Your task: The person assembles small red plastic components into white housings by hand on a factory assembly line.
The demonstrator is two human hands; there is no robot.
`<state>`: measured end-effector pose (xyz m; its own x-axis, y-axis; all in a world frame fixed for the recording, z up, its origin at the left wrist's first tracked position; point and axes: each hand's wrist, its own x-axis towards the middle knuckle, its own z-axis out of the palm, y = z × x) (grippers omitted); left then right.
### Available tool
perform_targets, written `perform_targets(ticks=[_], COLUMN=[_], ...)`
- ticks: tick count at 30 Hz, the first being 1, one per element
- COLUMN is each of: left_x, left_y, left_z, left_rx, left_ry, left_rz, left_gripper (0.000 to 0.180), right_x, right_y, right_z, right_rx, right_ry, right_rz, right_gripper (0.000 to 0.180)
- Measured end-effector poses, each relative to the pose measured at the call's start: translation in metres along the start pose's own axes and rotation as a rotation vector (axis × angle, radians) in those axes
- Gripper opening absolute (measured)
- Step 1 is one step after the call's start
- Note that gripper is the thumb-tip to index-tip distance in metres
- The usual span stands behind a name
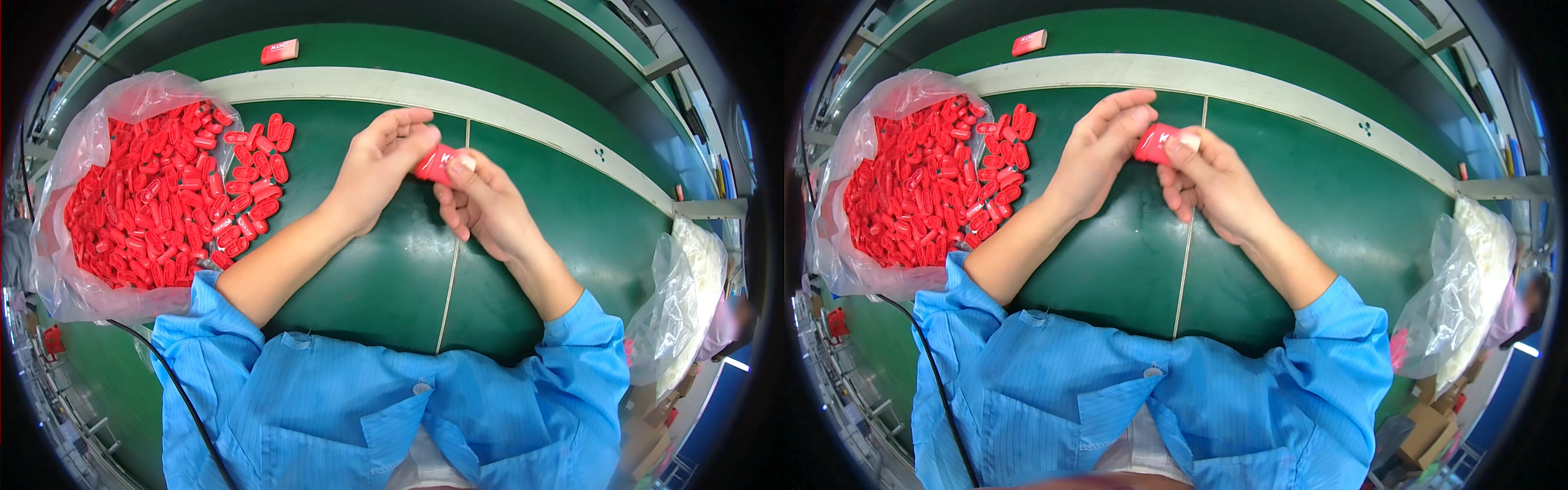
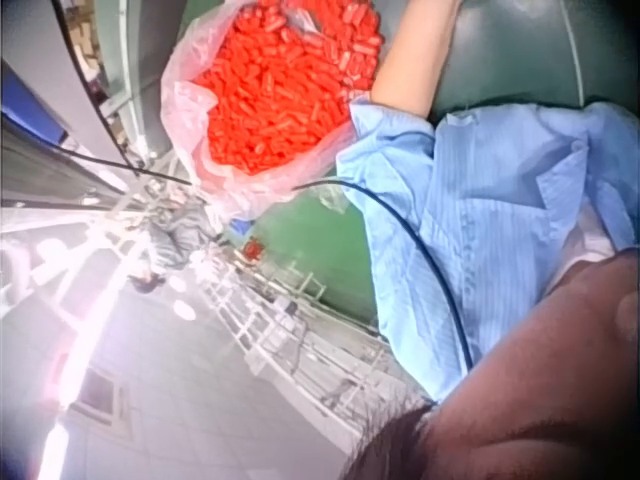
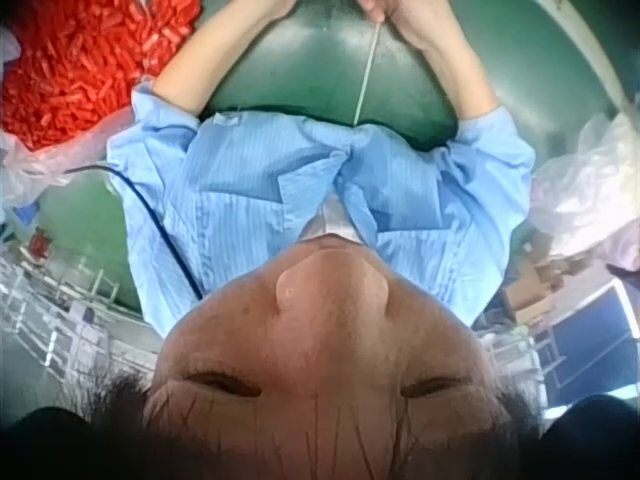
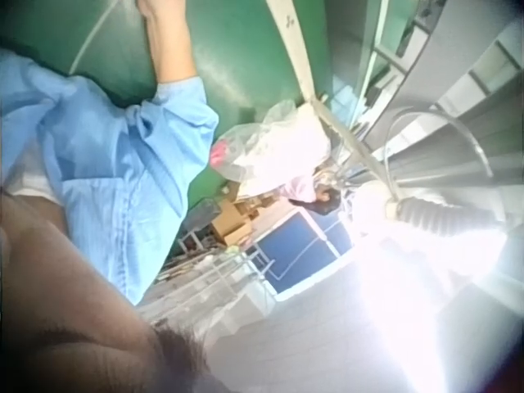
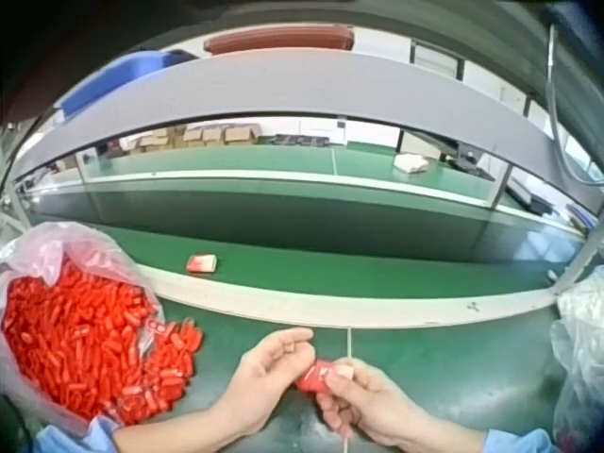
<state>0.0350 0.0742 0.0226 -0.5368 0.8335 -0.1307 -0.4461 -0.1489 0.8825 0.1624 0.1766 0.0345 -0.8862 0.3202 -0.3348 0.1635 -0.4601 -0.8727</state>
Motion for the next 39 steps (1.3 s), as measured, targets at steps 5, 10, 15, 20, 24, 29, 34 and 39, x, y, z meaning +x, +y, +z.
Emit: perform_targets(ticks=[5,10,15,20,24,29,34,39], left_x=[0.004,0.006,0.006,0.006,0.004,0.001,0.002,0.002], left_y=[0.005,0.005,0.003,-0.002,-0.001,-0.004,-0.001,0.003], left_z=[-0.010,-0.014,-0.014,-0.014,-0.012,-0.010,-0.014,-0.013], left_rx=[0.358,0.406,0.223,0.250,0.312,0.294,0.288,0.318], left_ry=[-0.177,-0.193,-0.163,-0.146,-0.132,-0.105,-0.151,-0.160], left_rz=[-0.009,-0.026,-0.016,0.053,0.067,0.083,0.077,0.050], left_gripper=[0.032,0.027,0.027,0.026,0.026,0.025,0.024,0.024], right_x=[0.003,0.004,0.005,0.005,0.004,0.003,0.002,0.001], right_y=[-0.009,-0.014,-0.012,-0.009,-0.007,-0.008,-0.008,-0.009], right_z=[-0.017,-0.023,-0.025,-0.022,-0.019,-0.018,-0.019,-0.020], right_rx=[-0.463,-0.485,-0.447,-0.466,-0.472,-0.511,-0.522,-0.585], right_ry=[0.048,-0.018,0.013,0.024,0.014,0.007,-0.015,-0.017], right_rz=[-0.152,-0.158,-0.123,-0.151,-0.209,-0.222,-0.246,-0.253], right_gripper=[0.019,0.019,0.022,0.021,0.021,0.021,0.020,0.020])
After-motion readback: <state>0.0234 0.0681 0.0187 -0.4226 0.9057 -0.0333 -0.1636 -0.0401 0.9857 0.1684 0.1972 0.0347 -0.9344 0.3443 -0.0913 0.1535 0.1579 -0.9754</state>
